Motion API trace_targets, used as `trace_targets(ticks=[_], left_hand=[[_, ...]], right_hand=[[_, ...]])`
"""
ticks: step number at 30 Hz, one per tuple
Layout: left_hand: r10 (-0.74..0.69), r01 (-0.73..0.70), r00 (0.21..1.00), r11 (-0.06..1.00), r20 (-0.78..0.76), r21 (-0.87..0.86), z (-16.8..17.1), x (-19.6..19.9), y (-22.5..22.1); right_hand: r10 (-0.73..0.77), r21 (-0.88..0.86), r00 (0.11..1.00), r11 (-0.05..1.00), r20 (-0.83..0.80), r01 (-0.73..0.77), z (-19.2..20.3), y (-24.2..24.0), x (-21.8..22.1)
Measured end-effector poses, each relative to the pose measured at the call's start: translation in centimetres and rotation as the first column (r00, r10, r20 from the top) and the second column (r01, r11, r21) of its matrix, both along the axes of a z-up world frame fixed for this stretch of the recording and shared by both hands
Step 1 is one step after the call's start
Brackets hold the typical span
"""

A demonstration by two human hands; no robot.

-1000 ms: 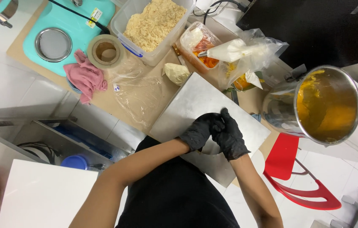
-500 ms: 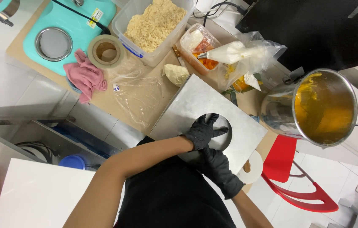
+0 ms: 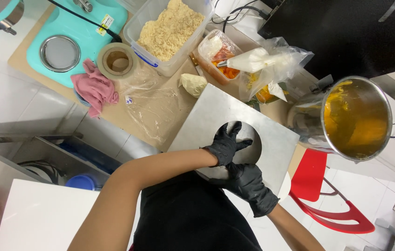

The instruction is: The recorder trims the edges of a square sponge cake in its pan, releases it onto a board, removes the parchment paper, and levels the top surface with a long knife.

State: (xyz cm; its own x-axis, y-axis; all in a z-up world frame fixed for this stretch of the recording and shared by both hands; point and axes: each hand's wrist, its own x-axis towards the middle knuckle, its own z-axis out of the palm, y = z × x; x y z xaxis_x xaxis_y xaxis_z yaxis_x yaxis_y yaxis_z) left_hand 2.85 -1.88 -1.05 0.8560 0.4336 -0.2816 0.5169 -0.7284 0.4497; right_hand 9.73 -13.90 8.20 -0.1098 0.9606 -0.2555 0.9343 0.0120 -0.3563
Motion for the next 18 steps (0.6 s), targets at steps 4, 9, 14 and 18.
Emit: trace_targets(ticks=[4, 9, 14, 18], left_hand=[[-0.086, 0.087, 0.995, 0.996, -0.045, 0.007, -3.8, 2.0, 0.7], [-0.355, 0.348, 0.935, 0.922, 0.011, 0.167, -2.3, 3.5, 4.4], [-0.259, 0.323, 0.770, 0.947, 0.583, -0.006, 4.0, 1.0, 7.1], [-0.252, 0.177, 0.702, 0.968, 0.667, 0.180, 13.4, -4.2, 11.3]], right_hand=[[-0.038, 0.034, 0.999, 0.999, -0.012, 0.039, 2.2, 0.6, 0.4], [-0.069, -0.005, 0.998, 0.998, -0.006, 0.069, 4.0, 2.1, 2.0], [-0.011, 0.076, 1.000, 0.997, 0.021, 0.009, 5.3, 3.4, 4.8], [-0.174, 0.007, 0.981, 0.985, -0.085, 0.175, 6.9, 3.3, 7.9]])
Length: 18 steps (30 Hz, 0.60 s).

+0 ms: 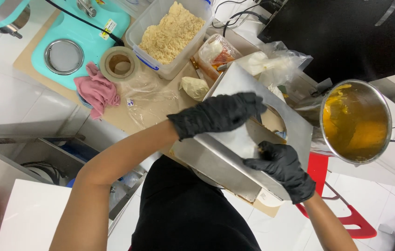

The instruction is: The recorder trims the edges of a square sponge cake in its pan, releases it onto a board, removes the parchment paper, and levels the top surface with a long knife.

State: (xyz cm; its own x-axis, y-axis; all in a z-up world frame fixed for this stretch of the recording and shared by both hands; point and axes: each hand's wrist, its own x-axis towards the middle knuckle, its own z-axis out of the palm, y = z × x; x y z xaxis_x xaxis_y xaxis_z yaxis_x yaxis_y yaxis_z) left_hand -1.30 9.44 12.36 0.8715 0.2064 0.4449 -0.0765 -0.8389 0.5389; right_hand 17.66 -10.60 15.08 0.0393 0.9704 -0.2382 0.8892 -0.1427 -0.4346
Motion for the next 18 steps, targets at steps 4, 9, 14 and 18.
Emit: trace_targets(ticks=[4, 9, 14, 18], left_hand=[[0.240, -0.094, 0.914, 0.909, 0.326, -0.406, 3.8, -5.8, 4.9], [0.532, 0.170, 0.748, 0.425, 0.397, -0.889, -2.3, -9.6, 5.5], [0.146, 0.127, 0.983, -0.123, 0.109, -0.984, -10.3, -8.2, -1.6], [-0.099, 0.085, 0.990, -0.112, 0.096, -0.990, -8.0, -9.1, -5.6]], right_hand=[[-0.359, -0.095, 0.789, 0.927, -0.498, 0.362, 0.4, -1.1, 4.4], [-0.325, -0.036, 0.557, 0.884, -0.765, 0.466, -0.9, -2.6, 11.6], [-0.156, -0.045, 0.252, 0.916, -0.955, 0.398, -1.0, -1.4, 10.9], [-0.018, -0.029, -0.037, 0.939, -0.999, 0.341, -1.2, 0.3, 8.6]])
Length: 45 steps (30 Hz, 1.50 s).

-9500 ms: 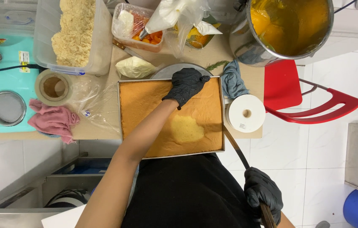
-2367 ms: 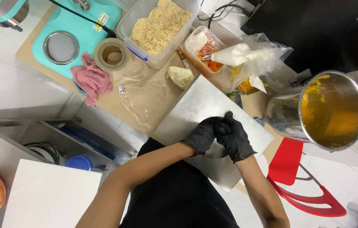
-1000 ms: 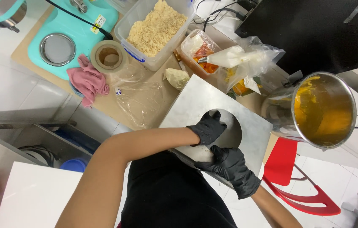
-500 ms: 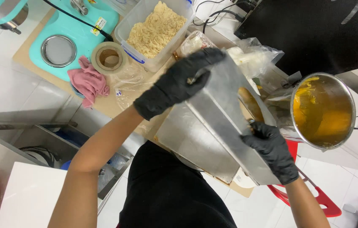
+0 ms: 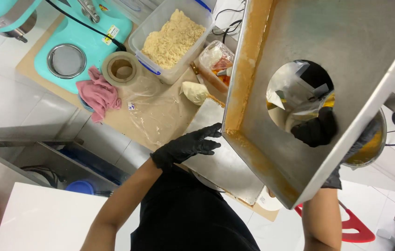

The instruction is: The recorder trims the edges of a square sponge cake in its pan, releases it onto a board, removes the parchment paper, and levels the top surface with a long knife.

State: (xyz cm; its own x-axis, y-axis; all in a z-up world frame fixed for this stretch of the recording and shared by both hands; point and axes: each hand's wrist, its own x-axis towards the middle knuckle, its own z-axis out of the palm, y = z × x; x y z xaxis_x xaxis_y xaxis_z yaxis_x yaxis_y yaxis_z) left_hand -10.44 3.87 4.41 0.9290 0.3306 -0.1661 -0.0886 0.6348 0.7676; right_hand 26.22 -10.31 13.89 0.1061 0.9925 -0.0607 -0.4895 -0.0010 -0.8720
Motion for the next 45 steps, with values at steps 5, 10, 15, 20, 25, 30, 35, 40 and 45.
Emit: trace_targets(ticks=[5, 10, 15, 20, 25, 30, 35, 40, 45], left_hand=[[0.181, -0.186, 0.982, 0.979, -0.062, -0.083, -4.9, -2.4, -0.3], [0.245, -0.221, 0.966, 0.947, 0.081, -0.234, -6.2, -4.0, 0.2], [0.147, -0.109, 0.985, 0.935, 0.091, -0.338, -4.9, -5.9, 0.6], [0.075, -0.122, 0.968, 0.974, -0.240, -0.191, -3.0, -7.4, 0.6], [0.156, -0.204, 0.970, 0.941, -0.186, -0.271, -2.8, -9.0, 0.6], [0.293, -0.326, 0.942, 0.916, -0.166, -0.232, -3.0, -9.6, 4.2], [0.574, -0.560, 0.816, 0.814, -0.064, 0.156, -8.2, -8.6, 9.2], [0.699, -0.722, 0.691, 0.675, -0.182, -0.149, -10.2, -4.3, 13.5], [0.745, -0.773, 0.633, 0.588, -0.213, -0.239, -12.6, -1.6, 15.3]], right_hand=[[0.104, 0.178, 0.926, 0.983, -0.364, -0.040, -0.4, 2.7, -4.0], [0.255, 0.348, 0.719, 0.937, -0.646, -0.020, -1.1, 4.3, -7.4], [0.293, 0.336, 0.552, 0.942, -0.781, -0.025, -4.1, 3.4, -10.4], [0.051, 0.032, 0.656, 0.999, -0.753, -0.042, -4.7, 3.5, -11.9], [-0.236, -0.323, 0.804, 0.945, -0.547, 0.057, -11.9, 1.6, -5.1], [-0.228, -0.298, 0.790, 0.953, -0.569, 0.060, -13.0, -2.2, -2.2], [-0.376, -0.324, 0.768, 0.918, -0.519, 0.230, -13.9, -7.7, -1.0], [-0.547, -0.382, 0.688, 0.834, -0.476, 0.399, -17.2, -14.0, 0.5], [-0.683, -0.448, 0.608, 0.728, -0.405, 0.519, -19.8, -19.0, 1.6]])
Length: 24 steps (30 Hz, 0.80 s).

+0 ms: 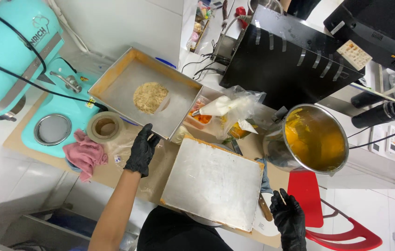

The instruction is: The recorder trims the edges of a square sponge cake in its pan, releases it onto a board, removes the parchment paper, and levels the top surface with a long knife.

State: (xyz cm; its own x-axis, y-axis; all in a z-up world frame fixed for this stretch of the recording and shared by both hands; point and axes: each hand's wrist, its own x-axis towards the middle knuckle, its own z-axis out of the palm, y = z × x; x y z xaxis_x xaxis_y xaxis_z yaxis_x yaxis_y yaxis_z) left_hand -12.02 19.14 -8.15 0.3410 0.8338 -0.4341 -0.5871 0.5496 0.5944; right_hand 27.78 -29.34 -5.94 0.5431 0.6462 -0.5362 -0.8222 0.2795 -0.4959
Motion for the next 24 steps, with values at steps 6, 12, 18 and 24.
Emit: trace_targets(ticks=[6, 12, 18, 24], left_hand=[[0.017, -0.018, 0.995, 1.000, 0.099, 0.012, -2.2, 0.9, 1.2], [-0.098, 0.101, 0.993, 0.993, -0.068, 0.052, 2.1, -0.9, -0.9], [-0.151, 0.167, 0.965, 0.984, -0.216, 0.061, -0.3, -3.7, -5.6], [-0.483, 0.522, 0.746, 0.851, -0.458, -0.048, -1.6, -5.7, -10.2]], right_hand=[[-0.019, -0.122, 0.998, 0.992, 0.053, 0.026, -3.3, -3.3, 0.7], [0.104, -0.404, 0.967, 0.915, 0.232, -0.002, -3.9, -2.7, -1.0], [0.419, -0.661, 0.835, 0.745, 0.358, -0.090, -5.7, -1.2, -2.6], [0.570, -0.727, 0.782, 0.645, 0.252, -0.236, -6.6, 0.0, -4.9]])
